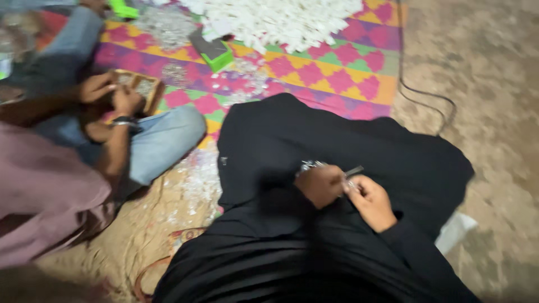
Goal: The person sits on the floor and uses a small screwdriver to manipulate tiny metallic components held in the left hand. The person repeatedly inserts and adjusts the components, working on a small pile of parts on their lap.
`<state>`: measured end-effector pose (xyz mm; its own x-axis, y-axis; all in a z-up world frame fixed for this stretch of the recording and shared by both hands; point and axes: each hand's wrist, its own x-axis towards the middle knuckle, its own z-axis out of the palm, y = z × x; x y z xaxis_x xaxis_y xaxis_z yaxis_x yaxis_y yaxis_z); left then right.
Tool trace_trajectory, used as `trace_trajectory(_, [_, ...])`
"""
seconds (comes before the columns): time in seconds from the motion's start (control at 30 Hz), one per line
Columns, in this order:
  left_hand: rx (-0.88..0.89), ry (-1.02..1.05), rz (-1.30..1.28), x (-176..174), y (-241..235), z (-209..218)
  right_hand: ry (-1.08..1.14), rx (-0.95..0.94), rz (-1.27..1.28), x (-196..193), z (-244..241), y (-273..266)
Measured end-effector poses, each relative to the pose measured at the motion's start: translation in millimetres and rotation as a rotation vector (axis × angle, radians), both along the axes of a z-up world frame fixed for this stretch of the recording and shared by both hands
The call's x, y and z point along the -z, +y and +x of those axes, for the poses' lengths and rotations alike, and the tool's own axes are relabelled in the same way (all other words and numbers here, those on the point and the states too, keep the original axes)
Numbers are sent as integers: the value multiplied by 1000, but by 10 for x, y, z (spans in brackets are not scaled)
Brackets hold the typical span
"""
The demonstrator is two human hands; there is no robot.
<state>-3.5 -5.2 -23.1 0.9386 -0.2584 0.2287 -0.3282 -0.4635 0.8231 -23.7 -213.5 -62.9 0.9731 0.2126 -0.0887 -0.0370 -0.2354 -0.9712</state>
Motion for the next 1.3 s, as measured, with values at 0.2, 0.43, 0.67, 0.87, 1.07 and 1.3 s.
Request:
trace_trajectory(0.2, [39,372,-316,52,-11,129,262,-30,197,-159,51,-3])
trace_trajectory(0.43, [-63,136,220,-348,-17,-1,256,-96,299,-102,12,28])
trace_trajectory(0.67, [-196,90,334,-337,11,98,162,-51,119,-69,4,-5])
trace_trajectory(0.87, [-112,151,157,-318,91,102,120,131,136,-178,19,92])
trace_trajectory(1.07, [11,253,127,-473,74,54,179,57,213,-219,3,83])
trace_trajectory(1.3, [164,-119,-51,-401,49,-45,212,-8,191,-32,22,2])
